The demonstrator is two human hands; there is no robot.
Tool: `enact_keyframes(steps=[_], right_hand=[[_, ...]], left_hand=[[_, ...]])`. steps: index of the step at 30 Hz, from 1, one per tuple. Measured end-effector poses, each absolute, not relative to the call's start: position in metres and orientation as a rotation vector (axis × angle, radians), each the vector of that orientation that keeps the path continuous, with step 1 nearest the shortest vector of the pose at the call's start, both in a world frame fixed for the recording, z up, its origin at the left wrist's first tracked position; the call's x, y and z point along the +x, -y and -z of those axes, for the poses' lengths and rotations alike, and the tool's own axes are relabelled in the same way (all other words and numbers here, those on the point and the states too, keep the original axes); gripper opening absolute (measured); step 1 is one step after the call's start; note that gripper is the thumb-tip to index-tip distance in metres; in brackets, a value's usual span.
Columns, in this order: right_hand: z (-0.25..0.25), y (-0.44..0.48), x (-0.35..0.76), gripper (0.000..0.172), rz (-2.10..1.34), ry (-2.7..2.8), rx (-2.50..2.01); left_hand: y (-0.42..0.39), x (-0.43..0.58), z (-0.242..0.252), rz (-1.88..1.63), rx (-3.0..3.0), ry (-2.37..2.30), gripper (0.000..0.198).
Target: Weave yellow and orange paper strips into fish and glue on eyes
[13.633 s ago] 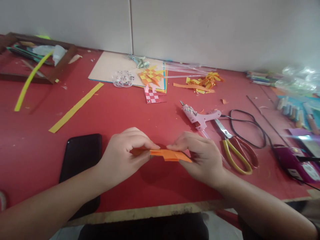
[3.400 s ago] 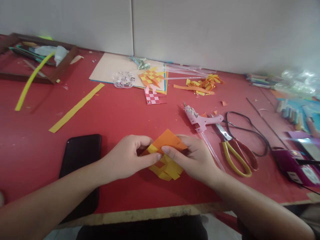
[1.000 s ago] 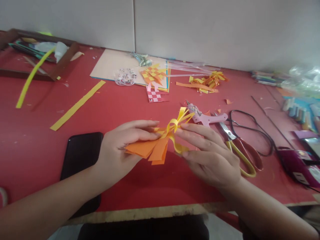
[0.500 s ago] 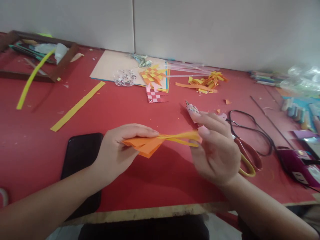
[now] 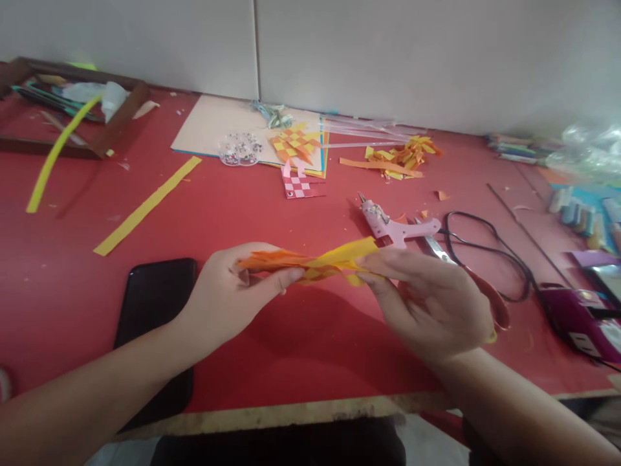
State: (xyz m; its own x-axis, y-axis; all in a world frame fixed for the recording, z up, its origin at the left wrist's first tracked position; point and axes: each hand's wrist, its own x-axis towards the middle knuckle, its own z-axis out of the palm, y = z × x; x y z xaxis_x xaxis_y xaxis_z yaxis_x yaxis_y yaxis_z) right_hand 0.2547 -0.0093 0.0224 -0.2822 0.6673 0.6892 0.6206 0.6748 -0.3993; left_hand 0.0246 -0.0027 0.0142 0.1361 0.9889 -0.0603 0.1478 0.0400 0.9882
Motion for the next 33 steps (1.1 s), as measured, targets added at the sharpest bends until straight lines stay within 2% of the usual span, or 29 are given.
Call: enact_keyframes(steps=[3, 8, 15, 18, 22, 24, 28, 30, 33], right_hand=[[-0.022, 0.006, 0.257, 0.027, 0.045, 2.050, -0.846], [-0.023, -0.001, 0.262, 0.022, 0.452, 1.964, -0.744], [-0.022, 0.005, 0.258, 0.017, 0.188, 2.062, -0.735], [-0.020, 0.010, 0.256, 0.028, 0.153, 2.060, -0.792], [-0.018, 0.012, 0.254, 0.060, 0.059, 1.936, -0.812], [-0.017, 0.012, 0.251, 0.068, -0.070, 1.906, -0.829], [-0.016, 0.009, 0.248, 0.051, -0.353, 1.881, -0.920], [-0.016, 0.007, 0.248, 0.042, -0.316, 1.886, -0.948], [-0.017, 0.005, 0.249, 0.038, -0.120, 1.889, -0.963]], left_hand=[[0.001, 0.025, -0.016, -0.998, 1.286, -1.234, 0.009], [-0.001, 0.025, -0.014, -1.022, 1.153, -1.182, 0.012], [-0.001, 0.025, -0.011, -1.014, 1.055, -1.131, 0.012], [-0.001, 0.025, -0.009, -1.004, 1.006, -1.100, 0.015], [-0.001, 0.024, -0.009, -0.953, 0.954, -1.058, 0.019], [-0.001, 0.024, -0.010, -0.942, 0.940, -1.046, 0.019], [0.000, 0.024, -0.012, -0.940, 0.922, -1.020, 0.021], [0.000, 0.024, -0.012, -0.930, 0.905, -1.009, 0.021], [0.000, 0.024, -0.011, -0.918, 0.879, -1.005, 0.019]])
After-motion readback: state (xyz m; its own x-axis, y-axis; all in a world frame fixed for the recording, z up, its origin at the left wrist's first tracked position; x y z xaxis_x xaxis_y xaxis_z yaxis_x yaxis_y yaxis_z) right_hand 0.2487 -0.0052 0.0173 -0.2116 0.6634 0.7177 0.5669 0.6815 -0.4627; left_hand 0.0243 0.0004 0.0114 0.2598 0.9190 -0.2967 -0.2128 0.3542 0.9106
